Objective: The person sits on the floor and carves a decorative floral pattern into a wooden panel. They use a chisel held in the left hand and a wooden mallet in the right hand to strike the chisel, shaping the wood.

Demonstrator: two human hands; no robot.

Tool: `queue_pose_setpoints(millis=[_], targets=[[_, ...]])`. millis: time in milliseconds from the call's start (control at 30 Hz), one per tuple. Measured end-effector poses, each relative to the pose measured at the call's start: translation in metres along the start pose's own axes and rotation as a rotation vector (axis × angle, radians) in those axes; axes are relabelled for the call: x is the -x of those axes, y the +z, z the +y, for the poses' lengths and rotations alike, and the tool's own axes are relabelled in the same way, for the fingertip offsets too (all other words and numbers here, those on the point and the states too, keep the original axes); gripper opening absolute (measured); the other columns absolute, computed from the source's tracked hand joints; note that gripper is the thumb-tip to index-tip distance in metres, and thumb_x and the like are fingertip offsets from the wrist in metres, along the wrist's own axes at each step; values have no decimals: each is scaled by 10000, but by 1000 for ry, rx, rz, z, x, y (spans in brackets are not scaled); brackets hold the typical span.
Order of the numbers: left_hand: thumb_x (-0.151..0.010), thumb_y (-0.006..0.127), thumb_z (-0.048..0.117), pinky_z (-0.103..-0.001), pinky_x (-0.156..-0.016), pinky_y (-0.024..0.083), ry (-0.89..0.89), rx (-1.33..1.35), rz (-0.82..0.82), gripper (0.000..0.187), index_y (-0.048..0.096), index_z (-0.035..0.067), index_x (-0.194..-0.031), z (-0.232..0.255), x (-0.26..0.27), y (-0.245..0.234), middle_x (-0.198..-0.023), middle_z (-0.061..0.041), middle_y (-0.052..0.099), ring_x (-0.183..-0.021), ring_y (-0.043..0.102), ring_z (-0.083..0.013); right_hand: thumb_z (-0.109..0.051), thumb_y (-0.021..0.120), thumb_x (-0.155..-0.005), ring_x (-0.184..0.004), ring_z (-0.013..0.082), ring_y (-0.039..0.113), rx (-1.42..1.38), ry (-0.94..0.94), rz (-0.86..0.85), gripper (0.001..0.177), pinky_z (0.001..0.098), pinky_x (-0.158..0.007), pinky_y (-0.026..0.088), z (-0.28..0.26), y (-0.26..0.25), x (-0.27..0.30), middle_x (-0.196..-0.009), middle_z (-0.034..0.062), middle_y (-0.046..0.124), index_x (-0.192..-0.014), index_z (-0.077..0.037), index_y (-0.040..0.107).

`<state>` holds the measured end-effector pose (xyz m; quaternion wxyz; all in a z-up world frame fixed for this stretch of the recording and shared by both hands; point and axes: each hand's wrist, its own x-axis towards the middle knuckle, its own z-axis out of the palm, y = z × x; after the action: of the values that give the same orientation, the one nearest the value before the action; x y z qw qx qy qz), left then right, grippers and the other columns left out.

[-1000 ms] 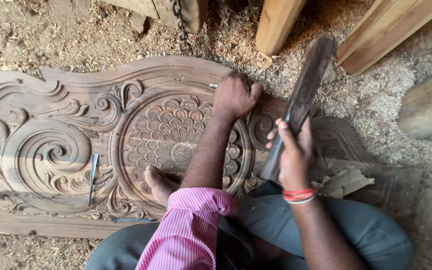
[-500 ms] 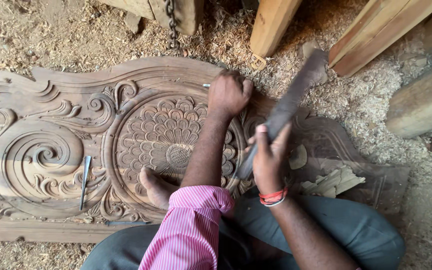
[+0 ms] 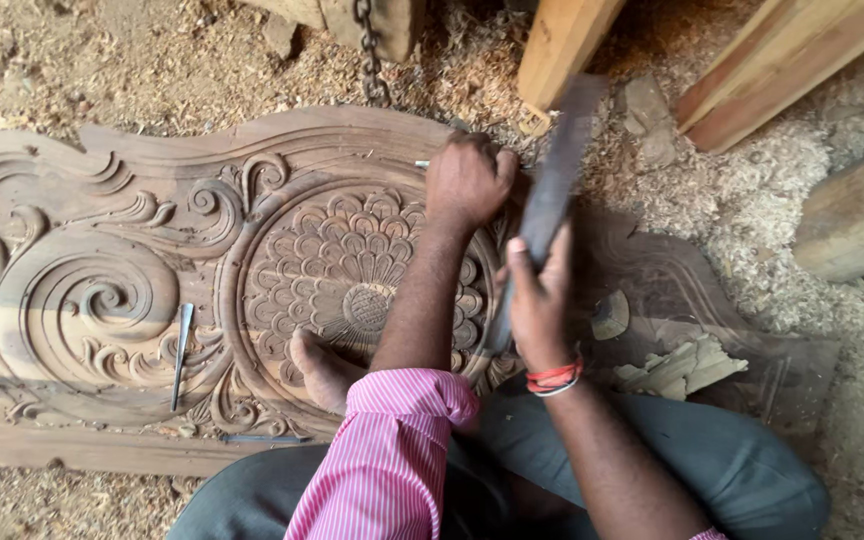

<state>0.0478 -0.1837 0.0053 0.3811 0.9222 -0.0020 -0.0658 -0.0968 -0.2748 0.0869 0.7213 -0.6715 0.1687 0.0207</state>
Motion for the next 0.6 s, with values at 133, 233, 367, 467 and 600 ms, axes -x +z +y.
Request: queue_pose_setpoints(millis=[133,233,367,467,600], targets=[[-967,435,387,-437,-731,623,84,-92,116,470,708,75,-747,-1,1,6,-819,-130,704,-777,669,-218,-237,574,-1041,-689,71,563,-55,0,172,802,237,-573,525,6,-4,0,-925,28,565,-1661,-164,70],[-977,412,395,-432,-650,615,-57,-63,-14,453,696,79,-821,0,-2,9,-827,-148,679,-689,672,-229,-230,572,-1057,-712,68,567,-48,-33,120,769,237,-587,522,8,-6,-3,-956,20,566,-1660,-167,98],[-964,425,368,-437,-732,601,10,-93,53,475,693,73,-706,-4,-3,0,-771,-122,698,-768,675,-237,-224,569,-1093,-719,70,556,-41,-38,-59,685,239,-584,496,3,-4,-7,-970,14,552,-1670,-152,206],[-945,466,357,-466,-744,594,55,-28,122,439,708,63,-727,1,2,0,-814,-145,703,-783,681,-263,-244,577,-1071,-701,71,580,-39,-40,71,636,237,-581,536,-5,-7,-6,-923,16,554,-1612,-153,255],[-903,524,335,-483,-789,597,158,22,223,395,716,49,-710,17,14,6,-852,-164,712,-824,688,-309,-229,600,-1110,-776,80,594,-144,-91,104,463,243,-623,531,-14,-8,-7,-1045,16,561,-1496,-82,391]])
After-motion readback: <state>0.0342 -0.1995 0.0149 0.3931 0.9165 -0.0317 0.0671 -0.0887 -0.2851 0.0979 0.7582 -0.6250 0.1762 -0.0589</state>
